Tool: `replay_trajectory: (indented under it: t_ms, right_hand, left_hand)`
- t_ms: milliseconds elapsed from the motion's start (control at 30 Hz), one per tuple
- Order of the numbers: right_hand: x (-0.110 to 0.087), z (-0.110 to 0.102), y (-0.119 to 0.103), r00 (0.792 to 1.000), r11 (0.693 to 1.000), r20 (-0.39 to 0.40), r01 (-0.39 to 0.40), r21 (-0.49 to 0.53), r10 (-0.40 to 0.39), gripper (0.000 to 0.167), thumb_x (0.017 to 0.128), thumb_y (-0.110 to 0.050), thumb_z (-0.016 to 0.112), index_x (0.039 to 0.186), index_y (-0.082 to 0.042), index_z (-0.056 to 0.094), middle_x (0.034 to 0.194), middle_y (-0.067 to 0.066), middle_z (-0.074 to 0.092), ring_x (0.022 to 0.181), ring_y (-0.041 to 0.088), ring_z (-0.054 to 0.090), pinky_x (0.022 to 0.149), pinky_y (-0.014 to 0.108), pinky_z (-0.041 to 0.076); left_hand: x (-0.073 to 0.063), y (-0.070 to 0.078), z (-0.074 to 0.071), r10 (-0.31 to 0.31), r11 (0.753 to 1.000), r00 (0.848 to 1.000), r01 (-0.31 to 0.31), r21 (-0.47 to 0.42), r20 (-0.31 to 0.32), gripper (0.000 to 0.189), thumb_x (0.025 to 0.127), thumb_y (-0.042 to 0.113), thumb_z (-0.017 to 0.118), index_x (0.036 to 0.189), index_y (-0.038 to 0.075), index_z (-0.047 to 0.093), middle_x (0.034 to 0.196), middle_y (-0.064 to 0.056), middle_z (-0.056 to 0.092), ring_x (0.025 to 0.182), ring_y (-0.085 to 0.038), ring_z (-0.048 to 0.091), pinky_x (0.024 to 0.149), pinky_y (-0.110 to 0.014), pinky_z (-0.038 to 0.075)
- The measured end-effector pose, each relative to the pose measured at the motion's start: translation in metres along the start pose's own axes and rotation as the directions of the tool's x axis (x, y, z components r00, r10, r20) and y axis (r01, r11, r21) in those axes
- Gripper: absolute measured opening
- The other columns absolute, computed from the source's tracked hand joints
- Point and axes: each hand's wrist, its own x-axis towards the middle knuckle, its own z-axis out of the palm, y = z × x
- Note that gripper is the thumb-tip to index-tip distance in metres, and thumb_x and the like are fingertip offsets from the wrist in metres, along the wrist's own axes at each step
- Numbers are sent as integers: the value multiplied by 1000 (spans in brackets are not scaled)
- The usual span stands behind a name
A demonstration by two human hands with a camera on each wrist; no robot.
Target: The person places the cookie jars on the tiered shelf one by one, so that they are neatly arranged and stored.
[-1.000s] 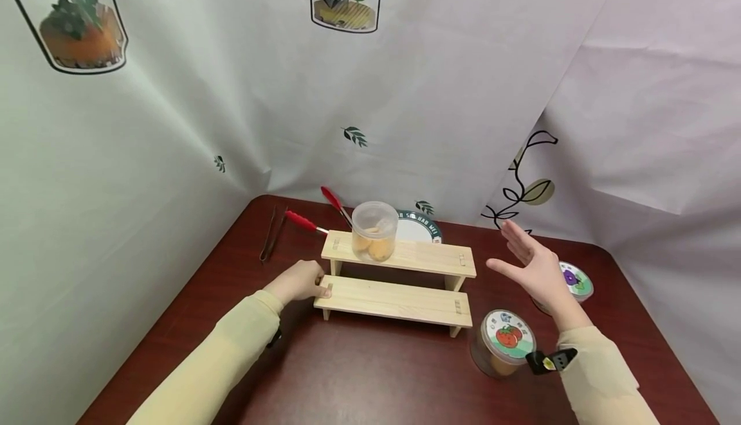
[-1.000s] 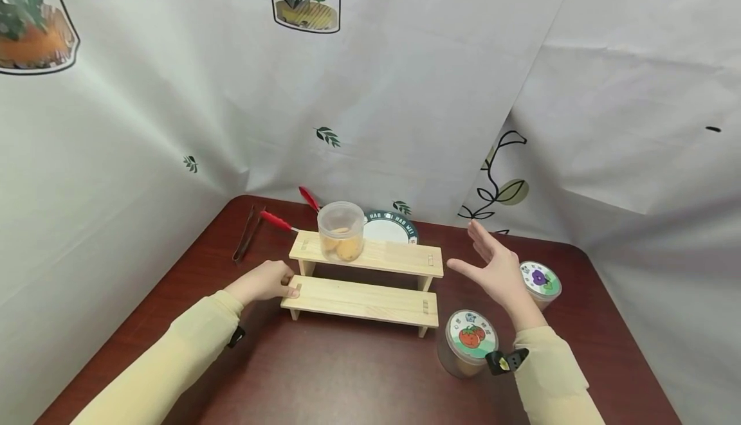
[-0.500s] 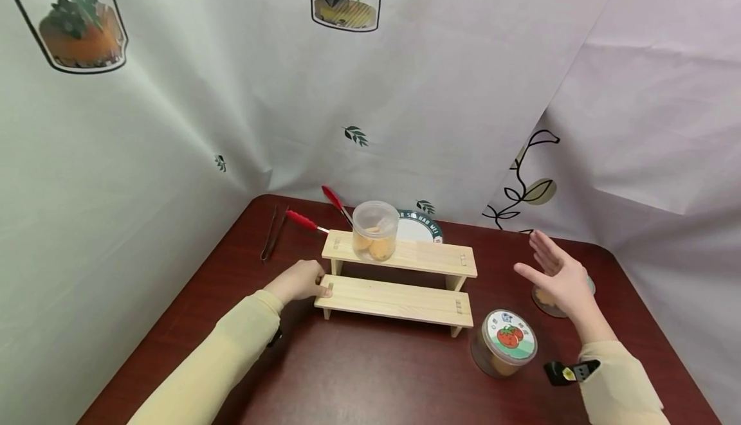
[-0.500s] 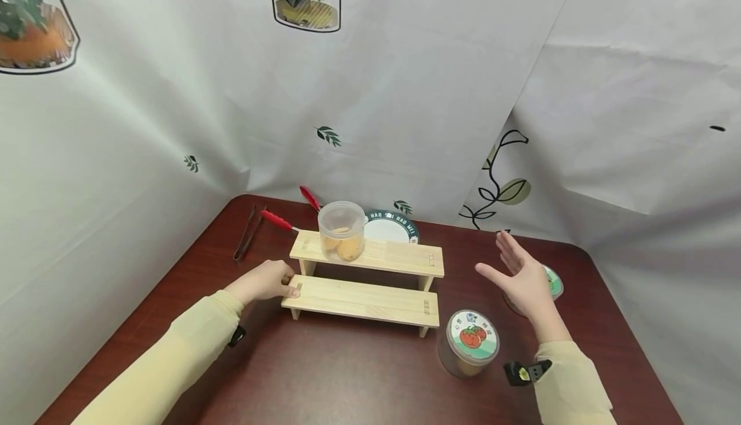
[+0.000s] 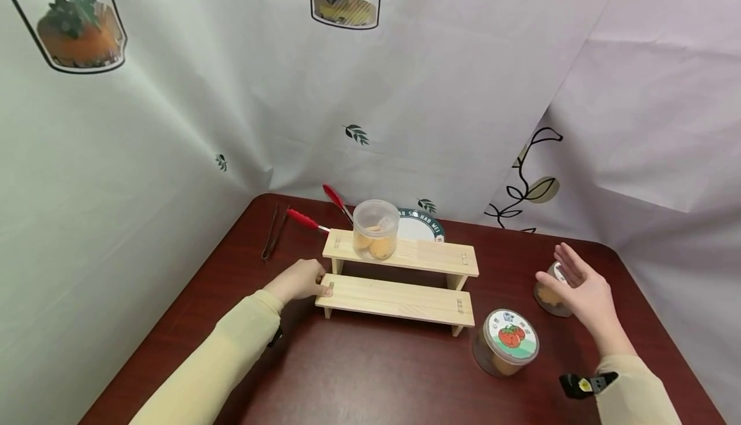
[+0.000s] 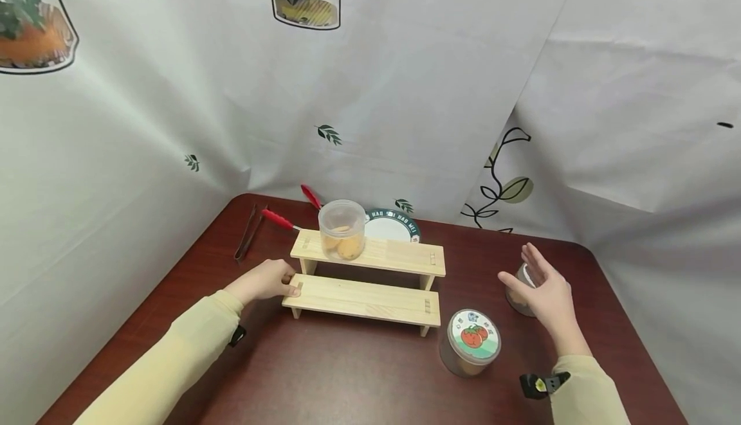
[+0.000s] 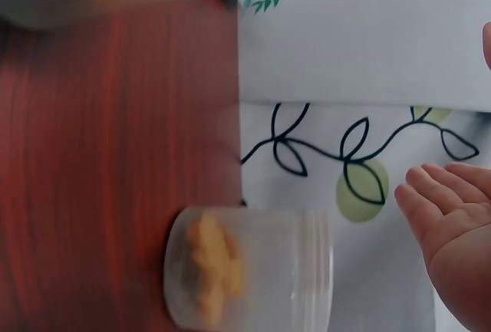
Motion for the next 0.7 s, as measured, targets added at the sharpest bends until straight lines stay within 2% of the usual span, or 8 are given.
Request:
replay_trajectory:
  t_ms: [133, 333, 467, 700]
  right_hand:
    - [-4, -5, 9, 1000, 1000, -20, -21, -8, 20, 76, 89, -26, 68, 150, -20, 24, 150, 4, 36, 119, -14, 41, 83, 0, 35]
    - [-7, -13, 24, 996, 998, -56, -62, 17, 63, 77, 90, -23, 66, 151, -14, 19, 151, 1, 31, 121, -16, 36, 86, 0, 32]
    - [-10, -17, 34, 994, 997, -73, -77, 27, 79, 79, 90, -21, 66, 151, -16, 18, 151, -4, 28, 121, -18, 35, 86, 0, 33]
    - [-18, -21, 47, 971, 985, -170, -171, -13, 166, 82, 88, -28, 68, 151, -21, 17, 153, -2, 24, 125, -16, 30, 86, -3, 29]
  left_hand:
    - [0, -1, 0, 7, 1000, 1000, -7, 1, 1, 29, 79, 22, 77, 63, 9, 56, 55, 4, 33, 52, -10, 31, 51, -24, 24]
    - [2, 0, 0, 1, 1000, 1000, -1, -1, 11, 29, 79, 23, 77, 64, 9, 57, 55, 4, 33, 53, -11, 31, 51, -25, 24]
    - [2, 0, -1, -3, 1000, 1000, 3, 3, 20, 28, 79, 23, 77, 65, 9, 57, 55, 4, 33, 53, -11, 31, 51, -24, 24]
    - [2, 0, -2, -7, 1000, 999, 6, 9, 34, 29, 80, 23, 77, 64, 9, 57, 54, 3, 33, 52, -11, 31, 51, -24, 25]
